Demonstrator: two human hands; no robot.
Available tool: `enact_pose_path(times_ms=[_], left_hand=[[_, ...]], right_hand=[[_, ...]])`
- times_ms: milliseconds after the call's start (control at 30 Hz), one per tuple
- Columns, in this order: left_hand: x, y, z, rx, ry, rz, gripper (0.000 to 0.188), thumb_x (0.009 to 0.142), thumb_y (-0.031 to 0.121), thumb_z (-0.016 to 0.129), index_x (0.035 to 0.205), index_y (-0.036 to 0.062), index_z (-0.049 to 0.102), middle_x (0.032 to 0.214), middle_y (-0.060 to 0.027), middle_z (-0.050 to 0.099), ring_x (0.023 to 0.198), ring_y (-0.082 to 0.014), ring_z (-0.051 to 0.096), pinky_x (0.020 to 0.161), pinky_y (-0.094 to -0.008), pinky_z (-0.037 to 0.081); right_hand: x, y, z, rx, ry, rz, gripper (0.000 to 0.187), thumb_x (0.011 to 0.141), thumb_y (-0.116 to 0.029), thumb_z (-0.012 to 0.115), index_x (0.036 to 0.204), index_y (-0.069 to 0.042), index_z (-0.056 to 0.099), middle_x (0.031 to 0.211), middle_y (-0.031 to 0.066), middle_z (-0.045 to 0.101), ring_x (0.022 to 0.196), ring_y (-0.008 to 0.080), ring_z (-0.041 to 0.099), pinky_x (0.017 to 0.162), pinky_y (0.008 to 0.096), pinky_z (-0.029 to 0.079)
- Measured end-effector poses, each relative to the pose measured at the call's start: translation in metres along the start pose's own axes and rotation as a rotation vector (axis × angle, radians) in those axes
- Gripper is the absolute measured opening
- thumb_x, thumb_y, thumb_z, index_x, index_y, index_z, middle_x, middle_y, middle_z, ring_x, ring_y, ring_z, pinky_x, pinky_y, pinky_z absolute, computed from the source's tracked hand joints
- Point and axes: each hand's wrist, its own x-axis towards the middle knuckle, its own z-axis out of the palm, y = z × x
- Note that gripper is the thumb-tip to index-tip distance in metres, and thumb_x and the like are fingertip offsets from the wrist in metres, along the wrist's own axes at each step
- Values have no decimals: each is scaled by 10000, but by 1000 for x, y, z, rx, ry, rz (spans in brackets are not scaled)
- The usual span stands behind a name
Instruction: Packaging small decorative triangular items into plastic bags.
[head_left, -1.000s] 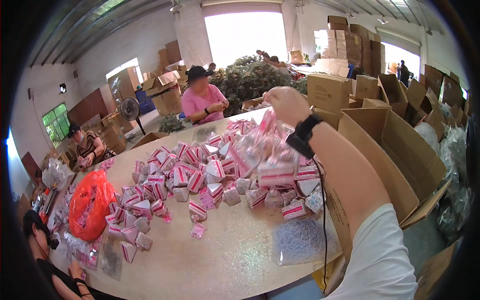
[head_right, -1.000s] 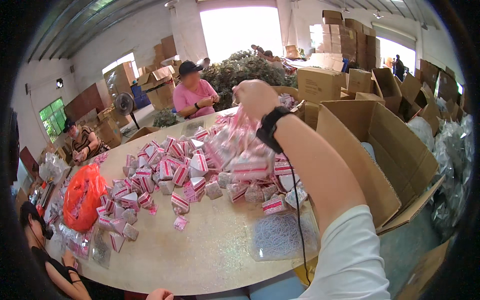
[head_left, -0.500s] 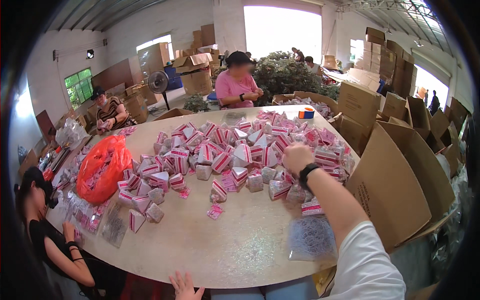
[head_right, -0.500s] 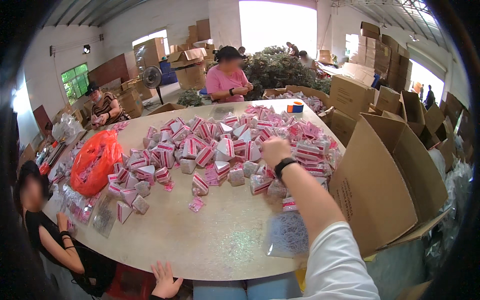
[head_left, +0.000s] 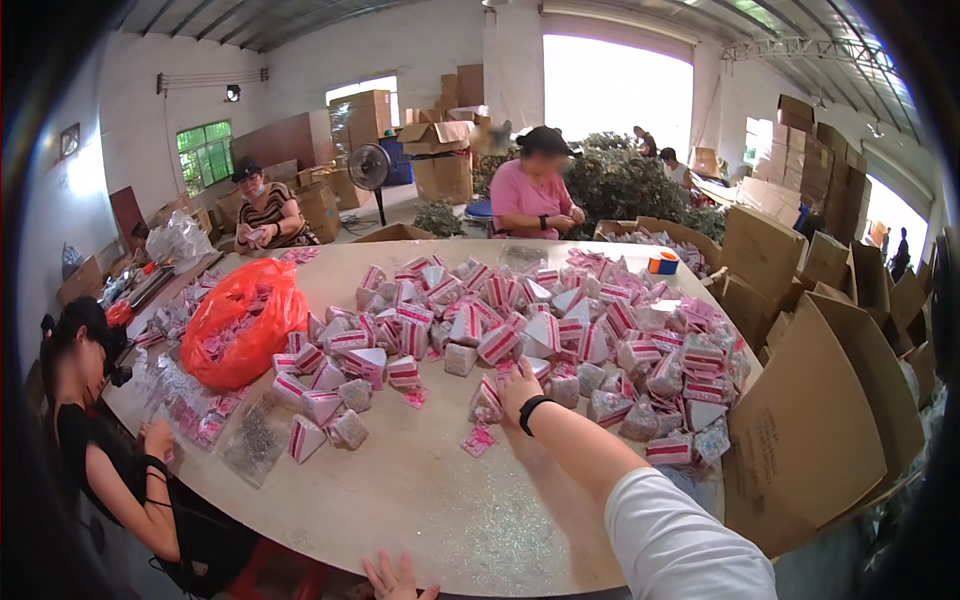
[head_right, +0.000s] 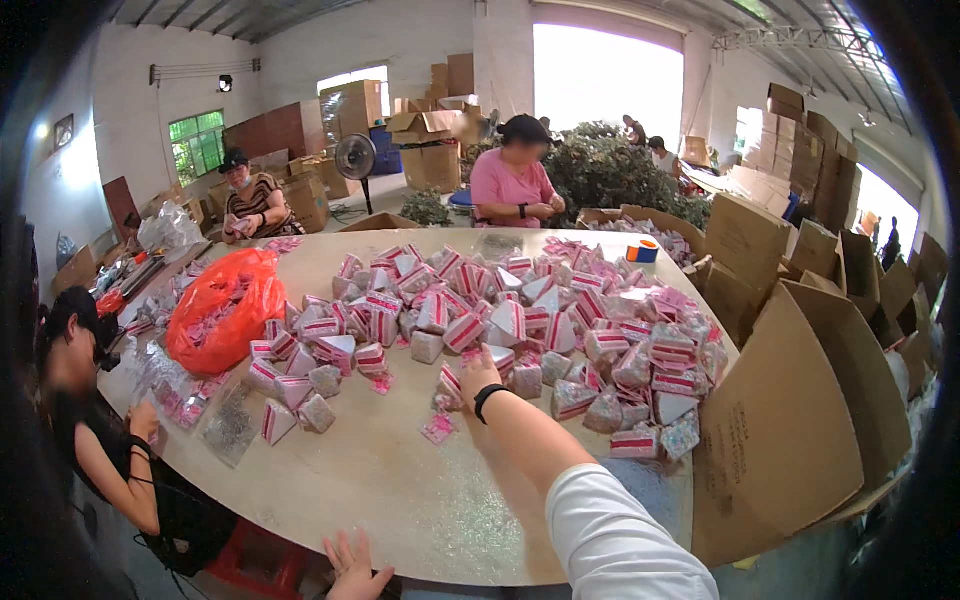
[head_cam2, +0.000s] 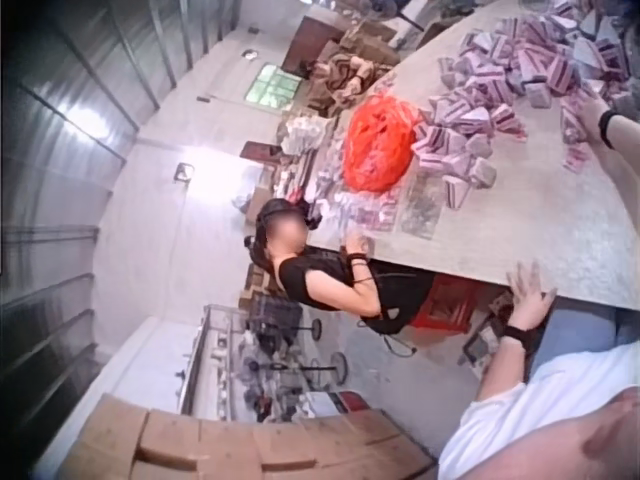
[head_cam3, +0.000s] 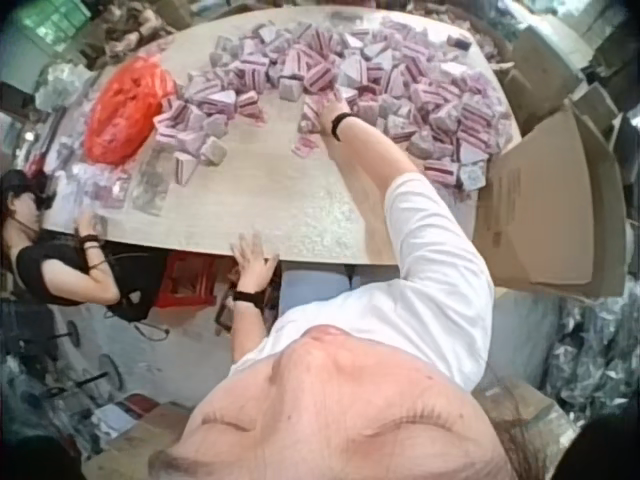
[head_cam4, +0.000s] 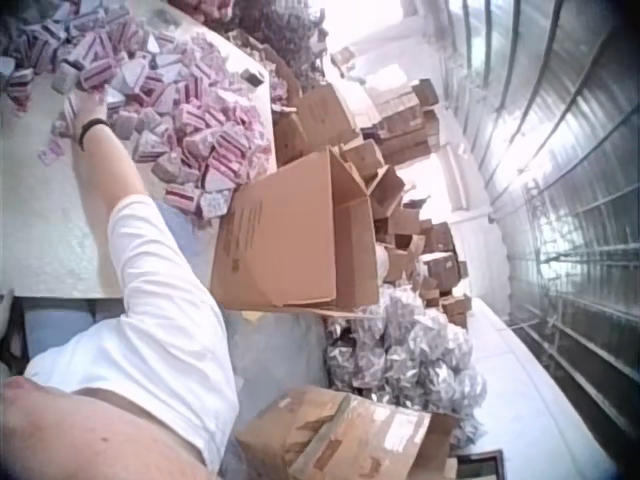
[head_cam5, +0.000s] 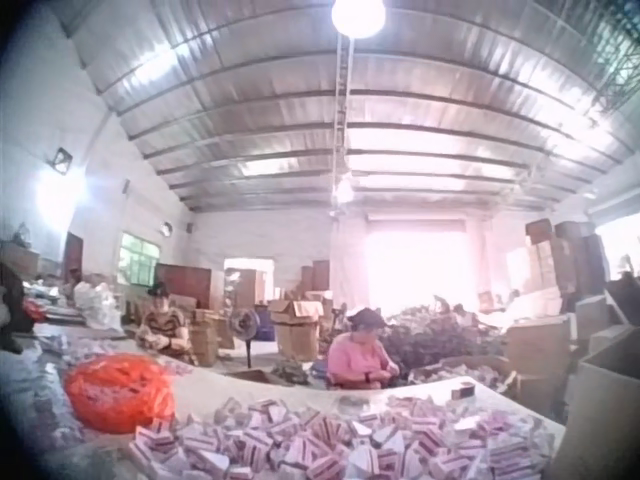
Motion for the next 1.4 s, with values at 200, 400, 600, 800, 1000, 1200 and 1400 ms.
enact_pose_path(times_ms=[200, 400, 600, 800, 1000, 1200, 1400], left_hand=[[3, -4, 7, -73, 22, 38, 827, 835, 459, 596, 1463, 107, 189, 1485, -305, 13, 1329, -549, -33, 1085, -608, 69], [-3, -1, 3, -117, 44, 2, 830, 825, 472, 598, 1459, 109, 204, 1478, -303, 55, 1324, -551, -2, 1079, -619, 90], [-3, 4, -3, -141, 50, 9, 808, 813, 452, 617, 1442, 98, 255, 1464, -320, 84, 1325, -548, 9, 1088, -605, 93], [-4, 0, 3, -121, 77, 16, 794, 807, 436, 628, 1436, 102, 276, 1452, -327, 108, 1315, -560, 37, 1081, -612, 119], [-3, -2, 8, -79, 145, 72, 767, 811, 414, 627, 1427, 103, 293, 1443, -323, 132, 1301, -572, 59, 1063, -627, 161], [-1, -2, 3, -97, 142, 79, 776, 808, 424, 624, 1428, 95, 291, 1453, -309, 95, 1300, -579, 2, 1068, -633, 121], [-10, 40, -40, 508, 365, 154, 541, 775, 361, 659, 1176, 30, 510, 1138, -189, 529, 1098, -338, 499, 867, -449, 435]], right_hand=[[35, 17, 13, 84, -262, 90, 603, 784, -226, 531, 1340, -29, 407, 1353, 241, 427, 1310, 360, 354, 1117, 528, 100], [57, 10, 8, 147, -284, 85, 662, 739, -229, 581, 1345, -40, 393, 1373, 264, 392, 1325, 387, 319, 1116, 525, 86], [64, 17, 40, 233, -145, 91, 442, 704, -239, 624, 1101, -52, 571, 1134, 188, 599, 1102, 302, 559, 1003, 440, 349], [38, 5, 25, 259, -103, -37, 257, 758, -201, 567, 968, -63, 617, 1010, 154, 642, 998, 296, 598, 901, 418, 413], [-34, -13, 2, 299, 35, -236, 176, 777, -162, 540, 897, -44, 592, 881, 123, 621, 895, 294, 601, 799, 407, 450], [-108, -60, -48, 566, 174, -400, 166, 803, -195, 543, 800, -30, 550, 685, 150, 606, 713, 334, 613, 680, 428, 480], [-166, -87, -71, 713, 98, -607, 124, 794, -153, 546, 768, -32, 551, 691, 122, 613, 705, 291, 631, 667, 396, 500]])
